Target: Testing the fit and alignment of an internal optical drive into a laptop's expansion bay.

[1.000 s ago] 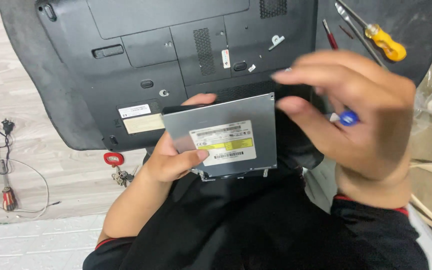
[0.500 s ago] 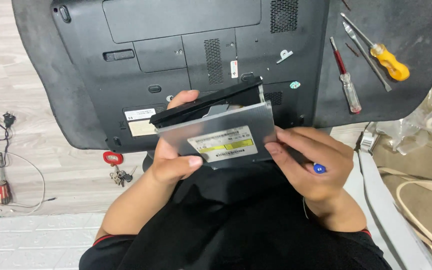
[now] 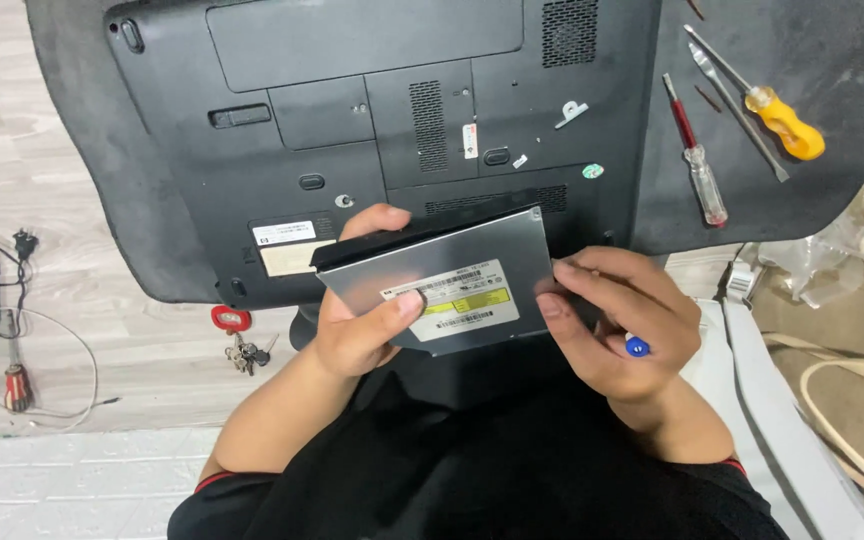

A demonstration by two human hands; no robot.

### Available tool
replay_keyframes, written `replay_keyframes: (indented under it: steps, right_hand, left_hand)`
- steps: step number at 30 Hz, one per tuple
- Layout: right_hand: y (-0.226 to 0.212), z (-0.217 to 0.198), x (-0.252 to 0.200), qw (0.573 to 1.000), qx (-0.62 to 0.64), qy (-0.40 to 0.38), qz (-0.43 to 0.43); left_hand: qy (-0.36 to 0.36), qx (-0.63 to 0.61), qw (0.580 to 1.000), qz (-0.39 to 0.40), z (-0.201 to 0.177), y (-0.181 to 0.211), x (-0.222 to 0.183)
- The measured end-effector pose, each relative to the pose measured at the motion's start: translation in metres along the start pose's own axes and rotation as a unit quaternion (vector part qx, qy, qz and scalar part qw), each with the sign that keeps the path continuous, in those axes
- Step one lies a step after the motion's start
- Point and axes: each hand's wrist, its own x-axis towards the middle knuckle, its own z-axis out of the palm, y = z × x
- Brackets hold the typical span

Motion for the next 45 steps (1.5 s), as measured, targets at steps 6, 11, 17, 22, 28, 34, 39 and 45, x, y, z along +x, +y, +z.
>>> replay_keyframes:
  steps: [6,11,17,22,28,34,39,45]
  right_hand:
    - [0.002,-0.002,-0.005,0.988,0.108,-0.025,0.104]
    - [0.0,-0.012,-0.013,0.969,0.109,-0.131,0.18]
    - [-0.006,-0.013,-0.009,0.99,0.017,-0.136,0.035]
    - [-0.019,-0.033,-0.008,0.944,-0.062,-0.323,-0.025]
    - [-0.023,-0.044,-0.004,0.939,-0.069,-0.317,-0.112]
    - [-0.032,-0.047,0.005,0.933,-0.093,-0.296,-0.182]
    - [-0.027,-0.045,-0.004,0.935,-0.074,-0.315,-0.146]
    - [-0.017,-0.039,-0.027,0.939,-0.119,-0.285,-0.152]
  left_hand:
    - [-0.003,0.06,0.998,0.018,-0.003,0.004,-0.001]
    - [-0.014,0.012,1.0,-0.001,-0.004,0.006,0.001]
    - [-0.132,0.074,0.984,-0.097,-0.022,0.051,0.023]
    - [-0.299,0.443,0.825,-0.186,0.017,0.084,0.031]
    - [-0.321,0.384,0.861,-0.087,0.014,0.054,0.009]
    - [-0.282,0.36,0.887,-0.072,0.01,0.034,-0.006]
    - [-0.268,0.247,0.93,-0.053,-0.004,0.011,-0.025]
    - [-0.229,0.204,0.951,-0.048,-0.014,-0.008,-0.047]
